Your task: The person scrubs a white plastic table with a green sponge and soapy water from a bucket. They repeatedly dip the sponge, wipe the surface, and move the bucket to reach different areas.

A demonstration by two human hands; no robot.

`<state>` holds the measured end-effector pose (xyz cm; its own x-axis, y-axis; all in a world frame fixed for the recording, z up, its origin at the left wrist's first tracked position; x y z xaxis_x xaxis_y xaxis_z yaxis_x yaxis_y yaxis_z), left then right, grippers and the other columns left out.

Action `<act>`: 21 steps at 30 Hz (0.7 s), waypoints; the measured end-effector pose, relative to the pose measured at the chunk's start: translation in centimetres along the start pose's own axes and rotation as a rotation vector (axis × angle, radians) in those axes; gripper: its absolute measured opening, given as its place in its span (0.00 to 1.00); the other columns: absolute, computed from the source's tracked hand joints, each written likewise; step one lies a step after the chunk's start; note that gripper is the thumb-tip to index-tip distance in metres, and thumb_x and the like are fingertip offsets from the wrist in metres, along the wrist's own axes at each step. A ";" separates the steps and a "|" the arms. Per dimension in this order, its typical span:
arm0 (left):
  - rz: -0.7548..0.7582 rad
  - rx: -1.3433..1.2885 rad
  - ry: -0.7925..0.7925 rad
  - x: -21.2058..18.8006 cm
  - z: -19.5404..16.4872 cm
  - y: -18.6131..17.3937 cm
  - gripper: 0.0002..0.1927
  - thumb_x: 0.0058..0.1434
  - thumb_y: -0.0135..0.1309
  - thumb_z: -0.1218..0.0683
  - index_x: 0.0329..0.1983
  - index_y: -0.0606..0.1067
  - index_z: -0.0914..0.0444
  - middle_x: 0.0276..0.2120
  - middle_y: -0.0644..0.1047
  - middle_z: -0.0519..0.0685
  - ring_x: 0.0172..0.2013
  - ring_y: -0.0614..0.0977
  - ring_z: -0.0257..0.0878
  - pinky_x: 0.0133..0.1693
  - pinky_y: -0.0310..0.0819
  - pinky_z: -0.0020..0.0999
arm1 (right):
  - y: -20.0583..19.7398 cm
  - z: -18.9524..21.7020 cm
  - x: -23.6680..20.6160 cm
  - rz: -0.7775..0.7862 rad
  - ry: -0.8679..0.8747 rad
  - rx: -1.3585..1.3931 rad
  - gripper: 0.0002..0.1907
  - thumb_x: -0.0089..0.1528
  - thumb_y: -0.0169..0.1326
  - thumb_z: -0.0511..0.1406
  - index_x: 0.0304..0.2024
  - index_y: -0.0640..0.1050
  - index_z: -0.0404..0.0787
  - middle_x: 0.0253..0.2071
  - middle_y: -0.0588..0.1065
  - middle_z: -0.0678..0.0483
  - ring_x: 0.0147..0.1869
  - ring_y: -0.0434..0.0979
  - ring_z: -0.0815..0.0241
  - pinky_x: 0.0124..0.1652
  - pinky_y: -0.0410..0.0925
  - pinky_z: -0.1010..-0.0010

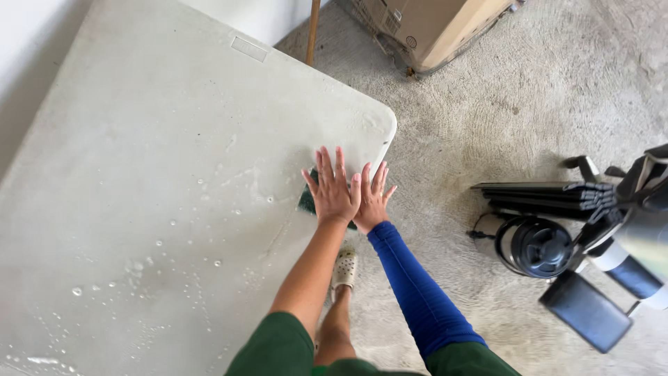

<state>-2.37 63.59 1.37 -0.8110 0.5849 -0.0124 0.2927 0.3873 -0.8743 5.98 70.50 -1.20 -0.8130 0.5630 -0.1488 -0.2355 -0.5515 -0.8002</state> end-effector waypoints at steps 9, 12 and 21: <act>0.017 -0.019 -0.093 10.2 -4.7 2.1 0.40 0.70 0.27 0.33 0.80 0.44 0.55 0.78 0.44 0.59 0.77 0.42 0.53 0.71 0.25 0.66 | -4.7 -3.4 10.5 -0.004 -0.095 -0.177 0.49 0.66 0.48 0.54 0.78 0.41 0.40 0.77 0.30 0.29 0.81 0.25 0.28 0.63 0.29 0.19; -0.022 0.027 -0.141 12.7 -5.3 2.2 0.40 0.70 0.26 0.33 0.80 0.44 0.55 0.78 0.43 0.59 0.77 0.42 0.53 0.70 0.24 0.65 | -6.2 -3.2 13.2 0.094 -0.117 -0.279 0.48 0.64 0.50 0.54 0.77 0.45 0.43 0.77 0.37 0.34 0.81 0.28 0.29 0.63 0.28 0.20; -0.169 0.015 -0.584 18.7 -4.0 1.1 0.38 0.71 0.25 0.35 0.80 0.45 0.56 0.78 0.44 0.57 0.77 0.42 0.52 0.70 0.21 0.62 | -7.8 -0.5 23.5 0.393 -0.305 -0.058 0.34 0.63 0.50 0.49 0.65 0.64 0.36 0.54 0.75 0.36 0.49 0.80 0.37 0.46 0.75 0.48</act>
<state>-15.21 77.81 2.16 -0.9908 0.0271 -0.1328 0.1315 0.4279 -0.8942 -11.06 88.32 1.26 -0.9549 0.1092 -0.2762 0.1430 -0.6460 -0.7498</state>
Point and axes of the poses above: each hand's wrist, its own x-axis towards the middle knuckle, its own y-axis out of the palm, z = x × y, the point moved 5 cm from there along x, towards the middle knuckle
